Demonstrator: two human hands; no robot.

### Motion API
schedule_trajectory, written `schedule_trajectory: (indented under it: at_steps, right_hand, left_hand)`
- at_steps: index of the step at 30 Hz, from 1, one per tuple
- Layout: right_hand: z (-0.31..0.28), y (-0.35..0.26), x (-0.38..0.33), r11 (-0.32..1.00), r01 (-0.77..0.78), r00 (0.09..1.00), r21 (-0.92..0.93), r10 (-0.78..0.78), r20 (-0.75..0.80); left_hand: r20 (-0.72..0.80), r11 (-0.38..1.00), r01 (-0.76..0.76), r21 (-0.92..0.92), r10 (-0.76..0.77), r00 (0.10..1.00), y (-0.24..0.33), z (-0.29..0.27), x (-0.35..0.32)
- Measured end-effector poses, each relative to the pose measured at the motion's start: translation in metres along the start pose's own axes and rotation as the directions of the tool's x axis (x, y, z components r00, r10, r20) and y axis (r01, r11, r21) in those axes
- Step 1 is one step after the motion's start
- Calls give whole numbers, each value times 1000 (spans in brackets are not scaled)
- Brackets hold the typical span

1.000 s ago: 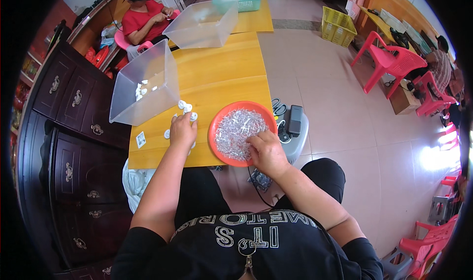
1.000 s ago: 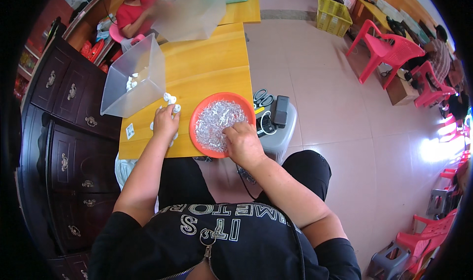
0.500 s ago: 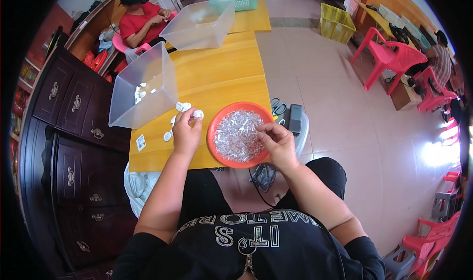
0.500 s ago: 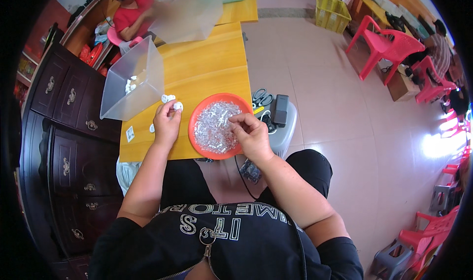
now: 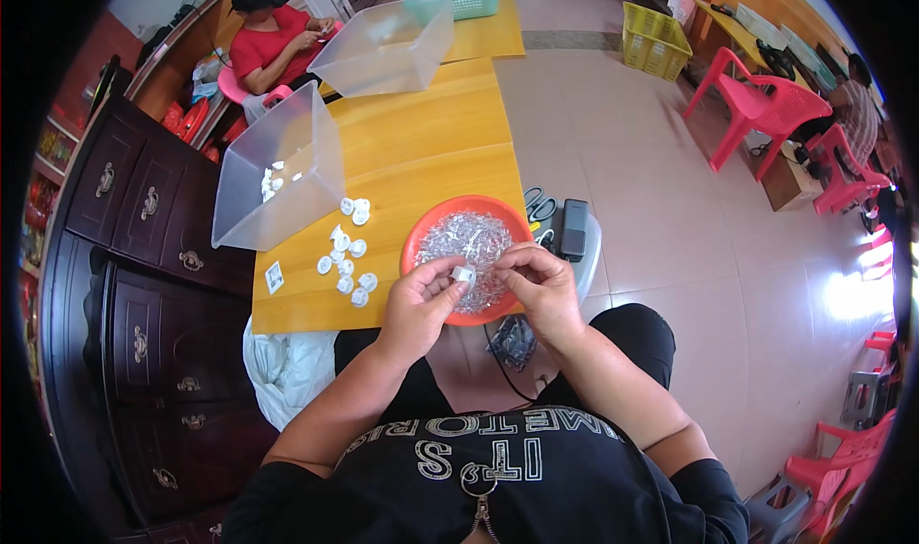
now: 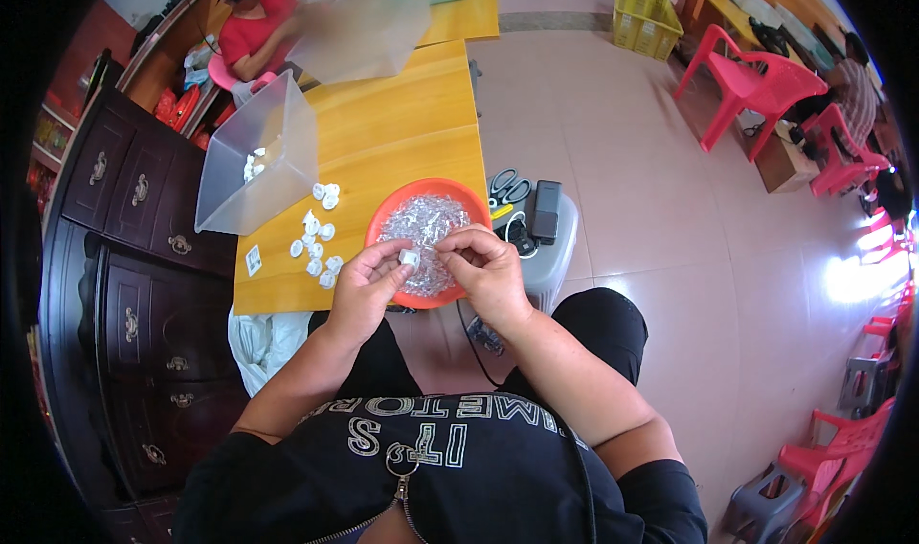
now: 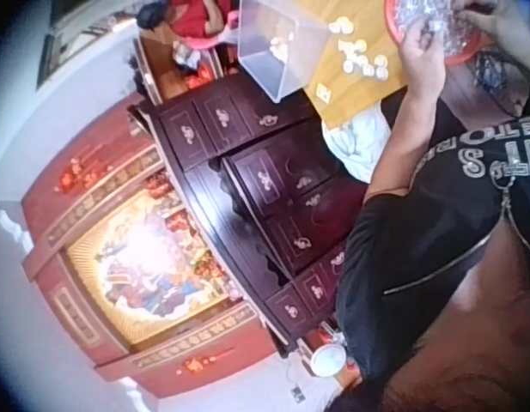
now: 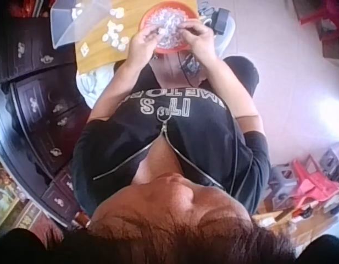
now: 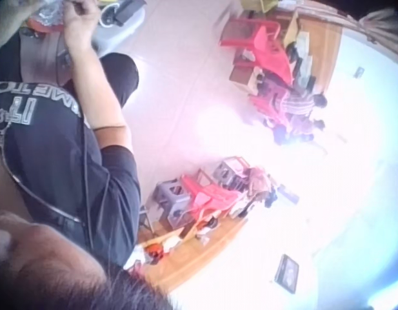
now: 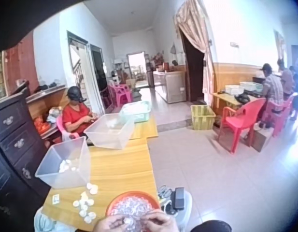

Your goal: The person assembles plastic components by taking white plastic pieces from the table and fitting clear plastic parts from a dish into them by hand.

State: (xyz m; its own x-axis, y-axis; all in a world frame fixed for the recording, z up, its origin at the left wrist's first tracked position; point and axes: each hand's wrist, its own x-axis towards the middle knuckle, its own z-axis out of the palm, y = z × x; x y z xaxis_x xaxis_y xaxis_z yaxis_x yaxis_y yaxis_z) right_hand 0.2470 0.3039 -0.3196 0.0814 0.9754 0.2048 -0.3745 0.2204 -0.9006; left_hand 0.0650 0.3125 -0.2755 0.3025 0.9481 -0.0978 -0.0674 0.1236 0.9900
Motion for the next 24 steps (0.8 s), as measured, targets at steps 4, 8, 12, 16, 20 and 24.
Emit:
schedule_trajectory:
  at_steps: [4, 8, 12, 16, 20, 24]
  right_hand:
    - [4, -8, -4, 985, -168, 986, 50, 168, 10]
    - [6, -8, -6, 990, -77, 994, -114, 86, 71]
    - [9, -11, -8, 967, -78, 991, -244, 102, 85]
    - [8, -6, -8, 974, -135, 987, -180, 149, 67]
    - [8, -7, -7, 964, -67, 993, -257, 91, 80]
    - [8, -8, -7, 945, -20, 993, -325, 56, 101]
  left_hand:
    - [33, 999, -35, 33, 33, 999, -4, 0, -2]
    - [34, 1000, -12, -12, 12, 999, -2, 3, -3]
    - [64, 998, 1, -56, 2, 998, 1, 1, -5]
    - [82, 998, -3, -60, 8, 997, 7, 4, -6]
    - [74, 998, -11, -69, 17, 997, 8, 3, -8]
    - [27, 997, -71, -28, 71, 997, 0, 2, -7]
